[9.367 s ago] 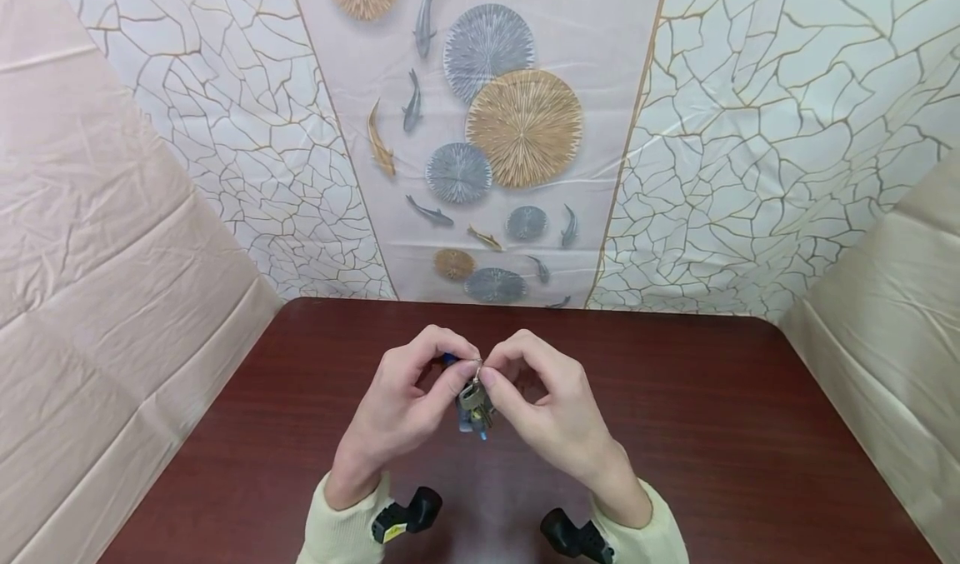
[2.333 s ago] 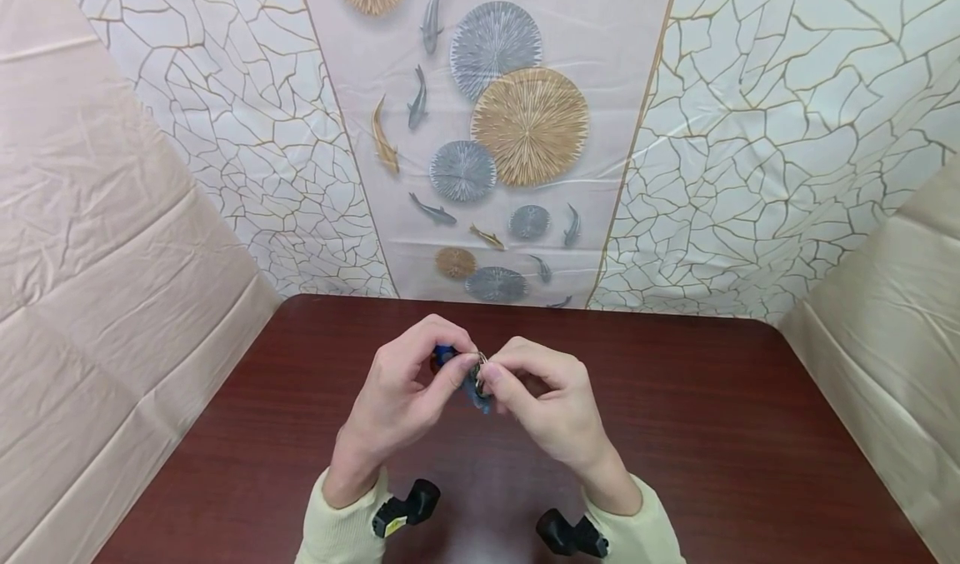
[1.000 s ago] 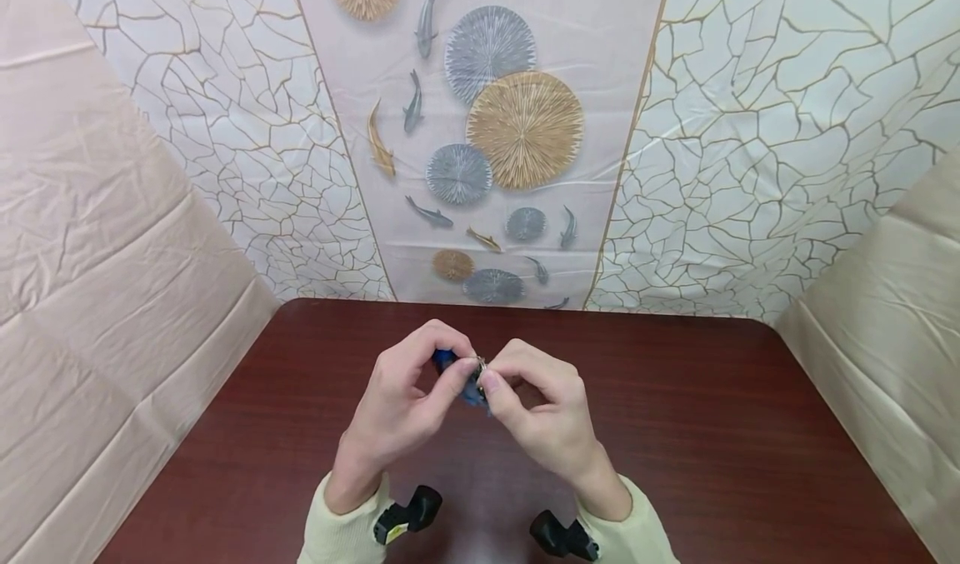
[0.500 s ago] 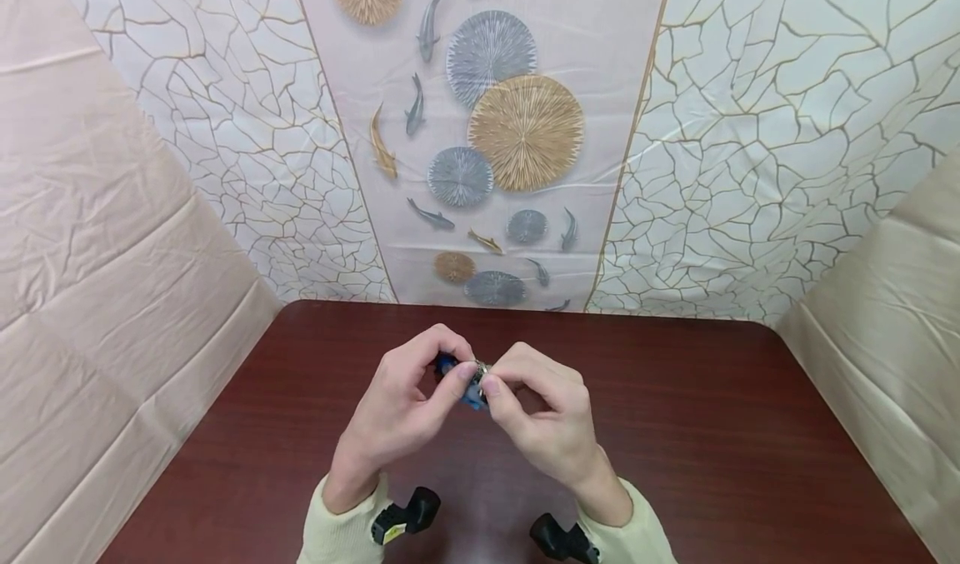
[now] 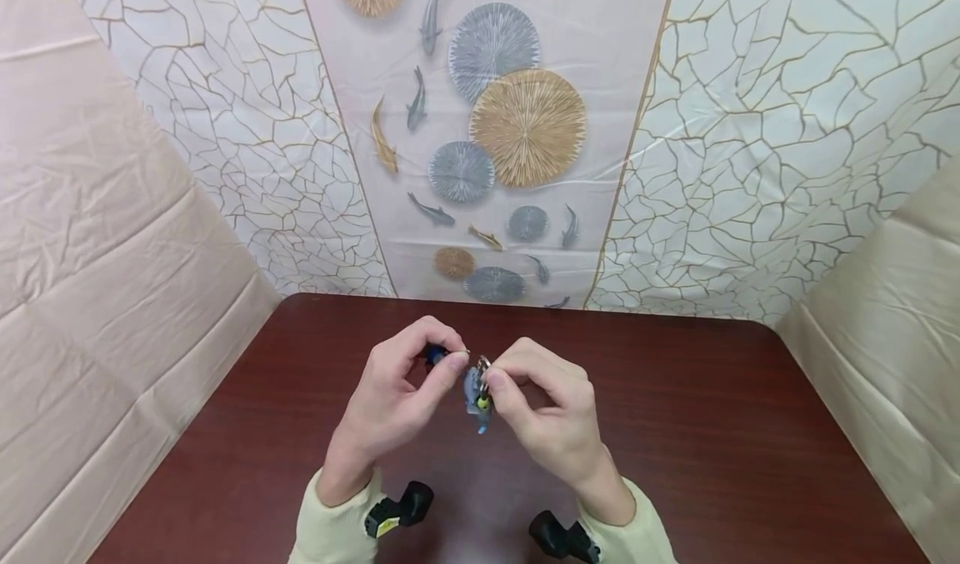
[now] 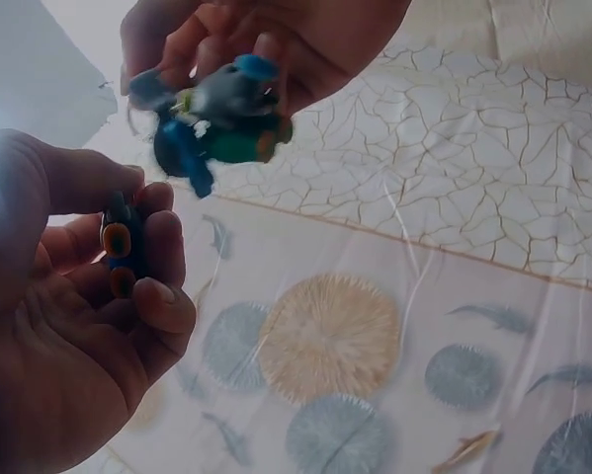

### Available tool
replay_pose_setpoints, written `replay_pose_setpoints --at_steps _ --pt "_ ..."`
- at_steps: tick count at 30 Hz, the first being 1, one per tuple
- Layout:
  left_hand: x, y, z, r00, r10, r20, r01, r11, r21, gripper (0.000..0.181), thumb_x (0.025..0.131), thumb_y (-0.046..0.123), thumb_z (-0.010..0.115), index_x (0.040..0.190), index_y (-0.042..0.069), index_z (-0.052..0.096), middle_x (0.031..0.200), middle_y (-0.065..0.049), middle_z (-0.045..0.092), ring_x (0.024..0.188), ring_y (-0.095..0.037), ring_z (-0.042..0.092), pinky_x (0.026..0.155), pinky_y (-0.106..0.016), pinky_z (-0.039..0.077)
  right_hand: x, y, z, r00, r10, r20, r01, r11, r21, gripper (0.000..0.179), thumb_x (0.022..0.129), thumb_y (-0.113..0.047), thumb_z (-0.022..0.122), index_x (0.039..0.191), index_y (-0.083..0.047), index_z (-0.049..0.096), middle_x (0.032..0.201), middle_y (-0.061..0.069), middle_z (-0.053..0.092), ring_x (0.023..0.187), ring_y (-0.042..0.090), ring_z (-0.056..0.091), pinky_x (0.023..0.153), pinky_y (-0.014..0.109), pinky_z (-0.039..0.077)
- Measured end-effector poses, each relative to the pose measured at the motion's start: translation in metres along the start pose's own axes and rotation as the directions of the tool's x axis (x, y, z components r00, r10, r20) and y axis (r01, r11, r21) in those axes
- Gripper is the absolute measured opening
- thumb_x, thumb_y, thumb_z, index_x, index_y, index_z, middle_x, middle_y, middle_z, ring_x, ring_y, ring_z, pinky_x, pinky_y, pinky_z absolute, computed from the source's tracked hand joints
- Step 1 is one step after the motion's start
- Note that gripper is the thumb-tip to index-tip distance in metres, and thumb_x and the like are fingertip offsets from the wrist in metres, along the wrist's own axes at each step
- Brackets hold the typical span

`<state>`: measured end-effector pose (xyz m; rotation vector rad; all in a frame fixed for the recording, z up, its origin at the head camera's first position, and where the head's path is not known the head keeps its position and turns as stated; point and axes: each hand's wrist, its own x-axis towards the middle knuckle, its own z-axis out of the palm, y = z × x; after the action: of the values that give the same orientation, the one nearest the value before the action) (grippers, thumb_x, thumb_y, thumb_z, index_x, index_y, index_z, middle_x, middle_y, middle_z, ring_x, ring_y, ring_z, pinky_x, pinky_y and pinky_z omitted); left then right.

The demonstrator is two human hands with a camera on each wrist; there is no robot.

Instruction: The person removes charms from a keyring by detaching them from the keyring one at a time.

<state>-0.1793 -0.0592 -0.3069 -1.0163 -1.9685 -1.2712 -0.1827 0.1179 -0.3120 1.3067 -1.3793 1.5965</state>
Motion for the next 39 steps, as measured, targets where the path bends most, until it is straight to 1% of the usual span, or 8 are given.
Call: replay_pose_setpoints --at_steps 5,12,16,21,24,27,33,39 --pt "-0.004 -0.005 -0.011 1.0 -0.014 -0.017 0.015 0.999 0.041 0.004 0.092 0.007 0.065 0.095 0.009 0.063 0.084 -0.001 0.062 0.066 -0.006 0.052 0.056 -0.019 0.048 0.001 0.0 -0.004 1.0 0.025 -0.006 -0.024 1.0 0.012 0.007 0.087 0.015 0.058 0.083 0.012 0.063 0.069 0.008 0.054 0.063 0.01 0.052 0.049 0.019 0.042" --pt "-0.012 -0.02 -0.024 0.994 -0.109 0.031 0.106 0.99 0.098 0.005 0.092 0.009 0.066 0.093 0.012 0.063 0.08 0.001 0.061 0.064 -0.005 0.05 0.055 -0.021 0.047 -0.003 0.0 -0.014 0.996 0.088 -0.025 -0.088 0.996 0.015 0.013 0.084 0.021 0.054 0.085 0.012 0.063 0.072 0.009 0.056 0.058 0.008 0.052 0.044 0.02 0.04" --pt "-0.017 -0.024 -0.031 0.981 -0.182 0.063 0.176 0.98 0.091 0.003 0.093 0.013 0.066 0.093 0.013 0.063 0.081 0.004 0.061 0.062 -0.004 0.05 0.052 -0.022 0.047 -0.006 0.002 -0.017 0.992 0.124 -0.022 -0.124 0.992 0.004 0.017 0.083 0.022 0.052 0.085 0.011 0.064 0.071 0.009 0.055 0.056 0.007 0.051 0.044 0.02 0.04" --pt "-0.02 -0.032 -0.036 0.967 -0.239 0.084 0.232 0.969 0.088 0.004 0.093 0.013 0.066 0.094 0.015 0.063 0.08 0.006 0.061 0.059 -0.007 0.05 0.052 -0.021 0.045 -0.01 0.004 -0.018 0.987 0.158 -0.02 -0.158 0.987 0.001 0.02 0.082 0.024 0.051 0.086 0.009 0.064 0.072 0.008 0.056 0.053 0.01 0.05 0.044 0.02 0.04" --pt "-0.023 -0.043 -0.04 0.949 -0.304 0.082 0.295 0.949 0.106 0.003 0.094 0.015 0.066 0.094 0.013 0.063 0.079 0.006 0.061 0.059 -0.009 0.051 0.053 -0.022 0.044 -0.011 0.005 -0.019 0.984 0.177 -0.025 -0.177 0.984 -0.003 0.021 0.082 0.024 0.051 0.086 0.009 0.064 0.073 0.008 0.056 0.051 0.01 0.05 0.043 0.02 0.041" --pt "-0.026 -0.057 -0.04 0.911 -0.405 0.075 0.394 0.91 0.126 0.007 0.095 0.019 0.065 0.095 0.012 0.063 0.079 0.005 0.062 0.062 -0.01 0.052 0.057 -0.022 0.045 -0.012 0.006 -0.021 0.981 0.19 -0.028 -0.19 0.982 -0.009 0.022 0.082 0.025 0.05 0.087 0.008 0.065 0.073 0.009 0.056 0.051 0.01 0.05 0.043 0.02 0.041" --pt "-0.032 -0.077 -0.043 0.784 -0.617 0.071 0.603 0.784 0.15 0.009 0.095 0.023 0.064 0.096 0.013 0.063 0.082 0.002 0.065 0.071 -0.015 0.057 0.065 -0.027 0.048 -0.013 0.007 -0.024 0.978 0.207 -0.03 -0.208 0.978 -0.024 0.023 0.082 0.025 0.05 0.087 0.007 0.065 0.073 0.009 0.056 0.052 0.008 0.052 0.043 0.02 0.042" --pt "-0.036 -0.097 -0.044 0.678 -0.729 0.089 0.719 0.684 0.122 0.005 0.096 0.019 0.061 0.095 0.014 0.062 0.084 -0.002 0.07 0.077 -0.022 0.063 0.066 -0.03 0.05 -0.013 0.009 -0.027 0.974 0.222 -0.043 -0.224 0.973 -0.053 0.022 0.083 0.023 0.052 0.087 0.006 0.065 0.073 0.008 0.056 0.052 0.009 0.052 0.044 0.02 0.042"
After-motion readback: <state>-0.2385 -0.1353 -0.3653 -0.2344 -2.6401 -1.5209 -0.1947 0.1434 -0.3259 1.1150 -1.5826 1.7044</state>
